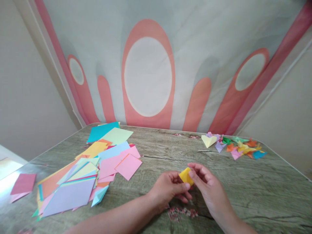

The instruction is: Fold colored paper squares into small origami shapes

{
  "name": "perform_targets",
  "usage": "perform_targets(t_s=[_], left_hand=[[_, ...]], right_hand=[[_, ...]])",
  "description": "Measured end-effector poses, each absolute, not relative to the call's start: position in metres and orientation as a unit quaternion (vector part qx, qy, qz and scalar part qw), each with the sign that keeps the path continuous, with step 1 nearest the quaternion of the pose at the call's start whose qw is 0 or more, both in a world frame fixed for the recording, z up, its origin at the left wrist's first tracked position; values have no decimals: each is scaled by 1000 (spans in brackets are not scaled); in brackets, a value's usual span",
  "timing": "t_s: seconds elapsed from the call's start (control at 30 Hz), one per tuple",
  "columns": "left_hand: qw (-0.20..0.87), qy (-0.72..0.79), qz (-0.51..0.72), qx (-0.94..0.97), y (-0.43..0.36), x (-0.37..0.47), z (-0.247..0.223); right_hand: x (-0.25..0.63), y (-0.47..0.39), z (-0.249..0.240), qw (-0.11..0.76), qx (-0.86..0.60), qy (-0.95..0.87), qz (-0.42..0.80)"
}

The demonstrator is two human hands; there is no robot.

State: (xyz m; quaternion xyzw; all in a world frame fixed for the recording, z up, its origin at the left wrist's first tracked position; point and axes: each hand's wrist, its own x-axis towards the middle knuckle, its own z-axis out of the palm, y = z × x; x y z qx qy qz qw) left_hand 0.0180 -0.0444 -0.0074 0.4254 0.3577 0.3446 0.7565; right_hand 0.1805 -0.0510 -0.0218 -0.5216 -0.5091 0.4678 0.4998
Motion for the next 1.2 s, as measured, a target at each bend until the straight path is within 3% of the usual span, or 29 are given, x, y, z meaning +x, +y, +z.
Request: perform_targets(t_s=[0.47,0.93,1.2], left_hand=[[616,419,421,518,-41,17,-1],[649,416,402,493,-37,14,-3],[588,455,404,533,-36,12,-1]], right_hand=[[178,-55,-18,464,-536,-554,436],[180,-59,-15,468,-541,-577,394],[184,-55,-18,451,-539,-585,405]])
